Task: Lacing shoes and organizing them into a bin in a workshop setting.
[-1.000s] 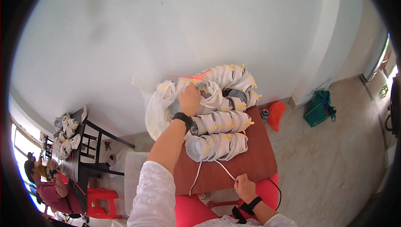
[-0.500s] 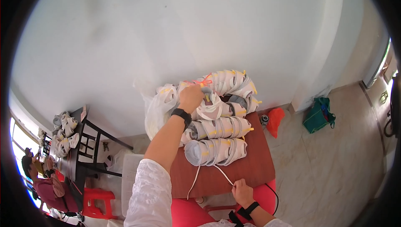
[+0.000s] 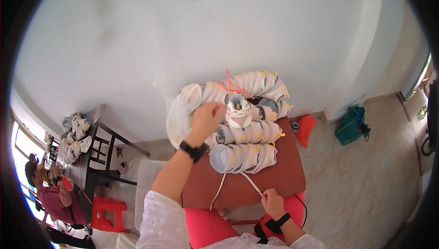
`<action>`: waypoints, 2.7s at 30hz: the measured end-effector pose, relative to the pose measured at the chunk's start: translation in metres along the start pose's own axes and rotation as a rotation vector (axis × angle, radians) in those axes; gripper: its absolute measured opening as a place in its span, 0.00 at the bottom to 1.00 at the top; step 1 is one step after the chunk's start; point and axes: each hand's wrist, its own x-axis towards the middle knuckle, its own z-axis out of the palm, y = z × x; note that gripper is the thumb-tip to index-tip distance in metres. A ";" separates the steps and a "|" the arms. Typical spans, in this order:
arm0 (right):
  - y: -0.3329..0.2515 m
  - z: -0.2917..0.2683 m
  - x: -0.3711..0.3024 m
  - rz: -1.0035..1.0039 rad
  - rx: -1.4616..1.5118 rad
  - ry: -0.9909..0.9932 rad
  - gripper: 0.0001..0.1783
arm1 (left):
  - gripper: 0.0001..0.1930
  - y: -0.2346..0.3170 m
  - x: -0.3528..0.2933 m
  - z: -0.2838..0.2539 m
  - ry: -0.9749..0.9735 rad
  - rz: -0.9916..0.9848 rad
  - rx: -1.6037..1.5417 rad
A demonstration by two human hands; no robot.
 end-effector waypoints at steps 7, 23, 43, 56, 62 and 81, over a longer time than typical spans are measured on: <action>-0.073 -0.045 -0.005 -0.046 0.497 -0.260 0.06 | 0.24 0.038 -0.217 0.015 -0.293 0.299 -0.271; -0.140 -0.117 -0.079 0.269 1.094 -0.540 0.09 | 0.11 0.079 -0.365 0.024 -0.526 -0.059 -0.995; -0.089 -0.193 -0.065 0.296 0.900 0.221 0.09 | 0.12 -0.077 -0.189 0.102 0.300 -0.025 -0.082; -0.096 -0.137 -0.089 0.350 0.722 0.185 0.09 | 0.10 -0.105 -0.176 0.071 0.377 -0.517 -0.706; -0.115 -0.099 -0.046 0.242 0.608 0.040 0.10 | 0.11 -0.057 -0.213 0.010 0.230 -0.668 -1.496; -0.118 -0.028 -0.028 0.703 1.559 -0.362 0.18 | 0.54 0.010 -0.334 0.071 -0.171 -0.451 -1.911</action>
